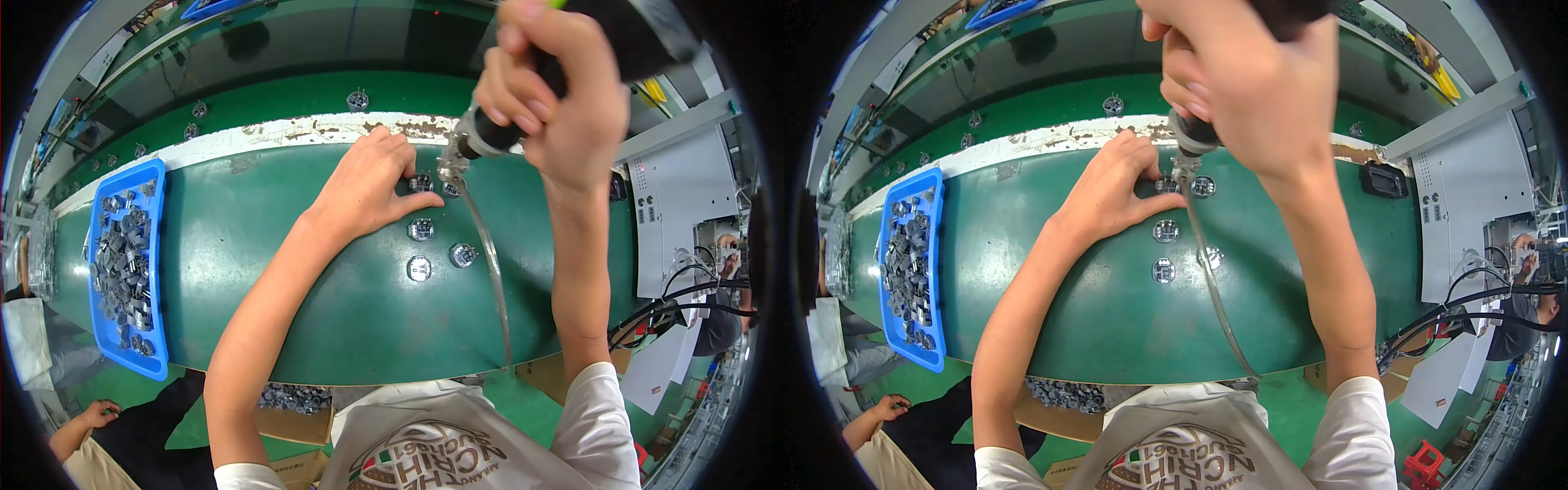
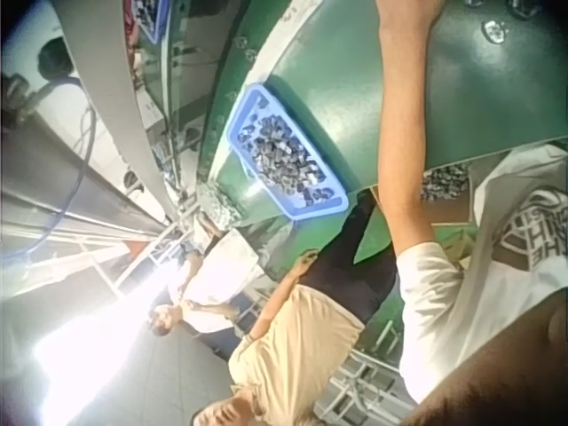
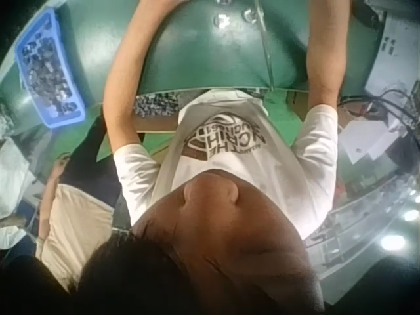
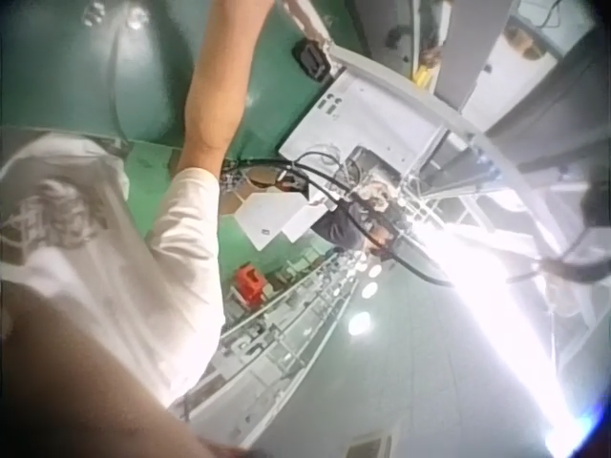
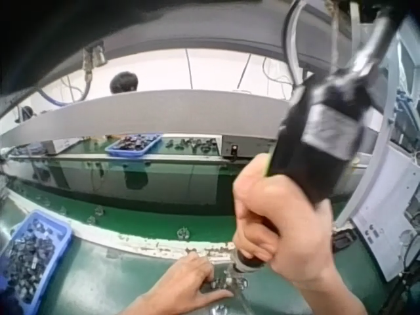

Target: The person assembles small circular metal components using an electric screwdriver at a factory workstation.

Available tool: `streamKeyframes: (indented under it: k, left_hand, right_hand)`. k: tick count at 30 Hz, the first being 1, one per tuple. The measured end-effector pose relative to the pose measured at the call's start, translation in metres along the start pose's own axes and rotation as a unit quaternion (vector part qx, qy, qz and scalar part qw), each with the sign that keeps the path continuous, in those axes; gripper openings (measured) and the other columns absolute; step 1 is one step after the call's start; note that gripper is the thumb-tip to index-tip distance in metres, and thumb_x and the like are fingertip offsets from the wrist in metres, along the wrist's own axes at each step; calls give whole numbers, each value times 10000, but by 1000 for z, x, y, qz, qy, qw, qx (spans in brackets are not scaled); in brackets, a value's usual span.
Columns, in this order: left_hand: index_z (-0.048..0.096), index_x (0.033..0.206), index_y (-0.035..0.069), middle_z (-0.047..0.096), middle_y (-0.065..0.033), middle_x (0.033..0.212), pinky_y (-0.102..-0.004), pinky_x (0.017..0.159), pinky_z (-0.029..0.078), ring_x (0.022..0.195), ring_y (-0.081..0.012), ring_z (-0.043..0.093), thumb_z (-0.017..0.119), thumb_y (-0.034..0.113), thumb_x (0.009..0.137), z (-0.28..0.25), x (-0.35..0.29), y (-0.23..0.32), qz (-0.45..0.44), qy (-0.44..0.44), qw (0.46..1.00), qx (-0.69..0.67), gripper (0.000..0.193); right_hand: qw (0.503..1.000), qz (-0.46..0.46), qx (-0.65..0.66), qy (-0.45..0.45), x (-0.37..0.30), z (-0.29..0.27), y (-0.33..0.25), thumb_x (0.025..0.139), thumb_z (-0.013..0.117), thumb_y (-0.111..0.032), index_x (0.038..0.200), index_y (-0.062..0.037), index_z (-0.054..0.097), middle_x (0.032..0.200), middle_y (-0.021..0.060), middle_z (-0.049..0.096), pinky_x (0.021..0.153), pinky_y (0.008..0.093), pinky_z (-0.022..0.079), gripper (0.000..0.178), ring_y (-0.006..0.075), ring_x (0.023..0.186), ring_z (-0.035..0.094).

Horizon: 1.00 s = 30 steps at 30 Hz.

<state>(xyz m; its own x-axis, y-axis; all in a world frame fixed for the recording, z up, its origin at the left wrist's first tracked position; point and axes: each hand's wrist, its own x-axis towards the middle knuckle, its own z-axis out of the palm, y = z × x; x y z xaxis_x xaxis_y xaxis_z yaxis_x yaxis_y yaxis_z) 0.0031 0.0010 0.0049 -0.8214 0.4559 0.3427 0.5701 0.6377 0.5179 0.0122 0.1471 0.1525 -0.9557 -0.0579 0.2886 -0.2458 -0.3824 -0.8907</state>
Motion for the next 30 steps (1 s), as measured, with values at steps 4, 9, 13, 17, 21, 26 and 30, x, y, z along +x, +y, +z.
streamKeyframes:
  k: [4,9,13,17,21,26,30]
  left_hand:
    - [636,855,67,622,-69,868,-405,845,437,936,-277,568,876,463,734,-8,-3,17,53,-17,998,37,478]
    - [663,1002,57,633,-87,913,-390,829,488,887,-262,598,859,267,794,-37,8,-6,3,41,999,-15,355]
    - [701,1124,52,674,-87,969,-384,837,492,931,-261,613,817,250,834,-36,29,-68,-44,113,993,13,370]
    - [768,1121,93,719,-54,1038,-389,875,468,989,-258,635,778,268,860,-31,56,-79,-115,5,993,-5,315]
    - [794,992,91,732,-41,982,-406,926,427,965,-258,633,788,304,846,-27,63,-71,-63,80,995,17,258]
    - [769,899,81,718,-63,851,-400,807,471,878,-264,650,874,294,743,-10,32,-24,39,66,997,-14,284]
    - [766,896,77,706,-72,804,-399,759,502,816,-272,663,888,309,726,4,8,-18,63,104,991,-54,312]
  right_hand:
    - [938,-83,-38,-334,14,-69,-61,1054,350,-260,993,-72,476,561,-53,397,581,262,415,235,84,471,395]
    - [942,-93,-44,-318,9,-69,-65,1044,337,-247,936,-68,468,518,-56,359,516,260,382,246,78,415,332]
    - [969,-118,-29,-213,9,-51,-47,1037,376,-248,891,-62,474,496,-54,312,471,260,341,256,70,389,293]
    - [973,-123,-62,-185,14,-63,-43,1039,398,-249,883,-52,487,483,-59,281,458,252,321,267,65,382,255]
    - [974,-135,-78,-164,20,-66,-43,1043,408,-251,886,-49,489,478,-57,290,457,249,320,268,62,383,251]
    - [972,-167,-98,-134,14,-54,-39,1042,423,-255,889,-51,472,486,-59,286,461,249,321,260,62,392,253]
    - [973,-120,-14,-197,21,-58,-27,1047,467,-287,923,6,511,518,-27,296,465,248,321,322,84,432,306]
